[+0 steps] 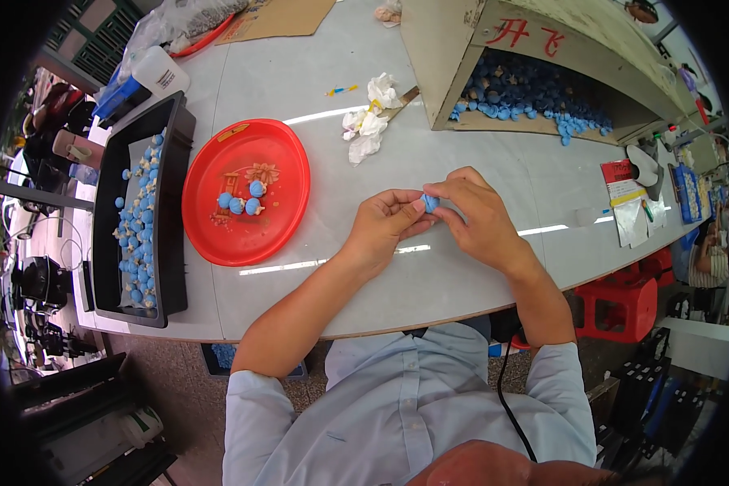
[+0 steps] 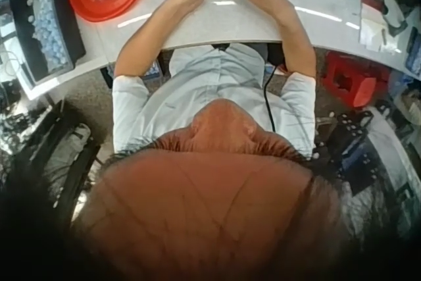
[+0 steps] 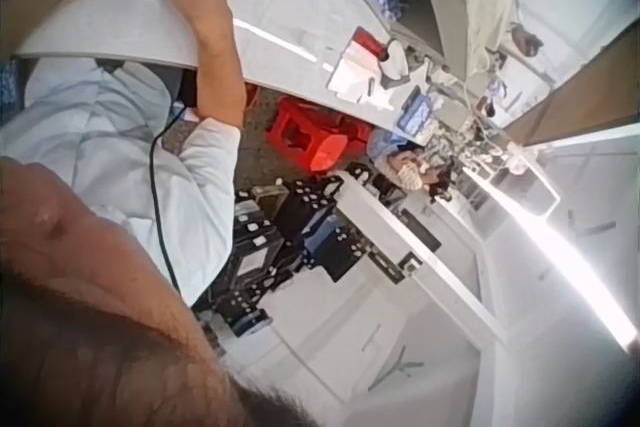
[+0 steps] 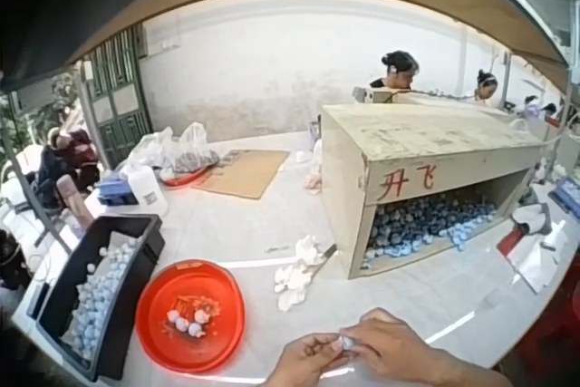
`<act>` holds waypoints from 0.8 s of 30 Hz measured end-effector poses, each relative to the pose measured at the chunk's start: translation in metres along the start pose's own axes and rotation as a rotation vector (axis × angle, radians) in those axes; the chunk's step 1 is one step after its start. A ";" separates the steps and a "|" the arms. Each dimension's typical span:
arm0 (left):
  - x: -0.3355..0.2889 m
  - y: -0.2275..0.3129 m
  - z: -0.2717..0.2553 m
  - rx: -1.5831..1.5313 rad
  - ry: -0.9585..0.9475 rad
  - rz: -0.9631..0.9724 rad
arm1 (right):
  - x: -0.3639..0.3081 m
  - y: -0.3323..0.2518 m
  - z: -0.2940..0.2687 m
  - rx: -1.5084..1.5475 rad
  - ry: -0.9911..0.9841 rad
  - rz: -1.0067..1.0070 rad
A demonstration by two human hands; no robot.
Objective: The person assembles small toy-like figures by applying glue from a bottle to small blue parts and attaching white plastic heads to them.
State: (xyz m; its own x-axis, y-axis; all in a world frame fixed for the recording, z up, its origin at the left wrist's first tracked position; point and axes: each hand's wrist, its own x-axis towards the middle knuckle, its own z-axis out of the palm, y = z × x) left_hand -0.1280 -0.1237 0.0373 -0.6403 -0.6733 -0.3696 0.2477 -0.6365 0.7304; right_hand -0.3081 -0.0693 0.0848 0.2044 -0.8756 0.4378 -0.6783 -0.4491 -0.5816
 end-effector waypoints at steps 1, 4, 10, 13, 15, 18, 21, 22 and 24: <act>0.000 -0.002 0.001 0.017 0.006 0.026 | 0.000 0.000 0.000 -0.019 -0.017 -0.008; -0.001 -0.001 0.001 0.048 0.002 0.037 | -0.001 0.002 -0.001 0.009 -0.044 0.015; 0.000 0.004 -0.004 -0.022 -0.029 -0.038 | -0.003 0.012 0.000 0.348 0.022 0.280; 0.000 0.006 -0.003 -0.022 -0.038 -0.042 | -0.005 0.015 -0.001 0.311 0.002 0.278; -0.001 0.005 -0.002 -0.013 -0.040 -0.039 | -0.005 0.011 0.001 0.289 -0.003 0.287; -0.001 0.003 -0.001 0.029 -0.021 -0.024 | -0.004 0.009 0.000 0.236 -0.014 0.266; 0.000 0.001 -0.003 0.038 -0.020 -0.015 | -0.002 0.005 -0.002 0.199 -0.041 0.250; -0.001 0.001 -0.003 0.045 -0.021 -0.014 | -0.001 0.003 -0.002 0.186 -0.056 0.269; -0.001 0.002 -0.003 0.052 -0.020 -0.014 | -0.001 0.000 -0.002 0.188 -0.053 0.274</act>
State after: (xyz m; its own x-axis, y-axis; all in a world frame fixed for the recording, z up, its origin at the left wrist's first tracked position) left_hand -0.1245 -0.1256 0.0374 -0.6580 -0.6564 -0.3691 0.2003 -0.6251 0.7545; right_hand -0.3099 -0.0685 0.0857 0.0718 -0.9742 0.2141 -0.5720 -0.2161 -0.7913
